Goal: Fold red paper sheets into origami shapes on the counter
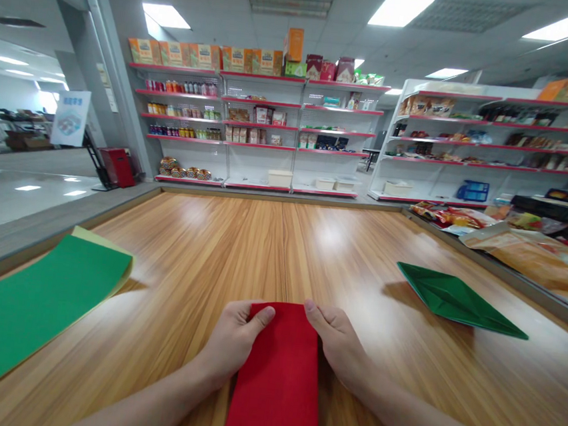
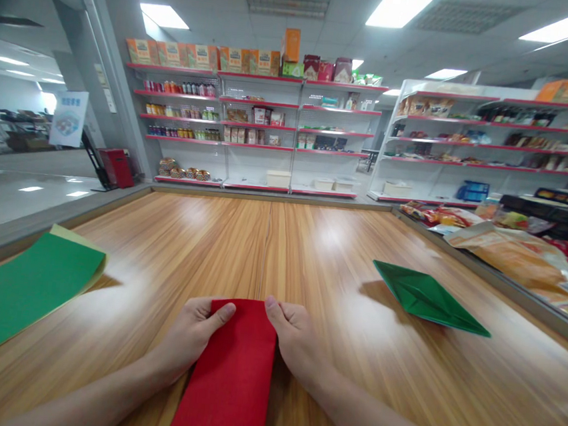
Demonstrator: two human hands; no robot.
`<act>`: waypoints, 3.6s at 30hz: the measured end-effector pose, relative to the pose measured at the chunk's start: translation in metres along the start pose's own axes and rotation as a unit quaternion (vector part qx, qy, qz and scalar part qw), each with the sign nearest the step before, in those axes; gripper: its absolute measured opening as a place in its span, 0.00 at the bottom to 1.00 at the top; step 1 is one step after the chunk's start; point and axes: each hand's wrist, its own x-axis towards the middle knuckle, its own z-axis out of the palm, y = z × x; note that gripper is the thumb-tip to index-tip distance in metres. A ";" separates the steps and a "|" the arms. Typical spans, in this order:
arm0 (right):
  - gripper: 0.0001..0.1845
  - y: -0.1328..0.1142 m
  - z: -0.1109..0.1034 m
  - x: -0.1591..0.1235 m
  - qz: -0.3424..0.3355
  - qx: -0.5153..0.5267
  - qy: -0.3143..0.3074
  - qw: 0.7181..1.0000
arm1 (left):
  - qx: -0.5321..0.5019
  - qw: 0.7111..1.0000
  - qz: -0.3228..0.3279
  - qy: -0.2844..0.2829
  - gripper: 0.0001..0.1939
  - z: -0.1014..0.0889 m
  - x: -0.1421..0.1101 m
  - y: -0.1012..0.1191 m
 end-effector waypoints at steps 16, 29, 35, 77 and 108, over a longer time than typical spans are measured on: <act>0.29 -0.010 0.004 -0.003 0.005 -0.014 -0.051 0.999 | -0.009 1.000 0.017 0.009 0.21 0.000 0.002 0.002; 0.30 -0.004 0.003 -0.004 -0.001 -0.071 -0.040 0.997 | -0.022 0.998 0.027 0.050 0.17 -0.003 0.001 -0.002; 0.31 -0.006 0.004 -0.004 -0.002 -0.058 -0.027 0.998 | -0.021 0.998 0.032 0.047 0.17 -0.002 0.002 -0.003; 0.28 -0.002 0.004 -0.005 -0.021 -0.145 -0.091 0.985 | -0.236 0.970 -0.006 0.060 0.15 -0.005 0.005 0.005; 0.27 -0.008 0.011 -0.015 0.012 -0.250 -0.062 0.966 | -0.229 0.968 0.007 0.105 0.15 -0.005 0.004 0.003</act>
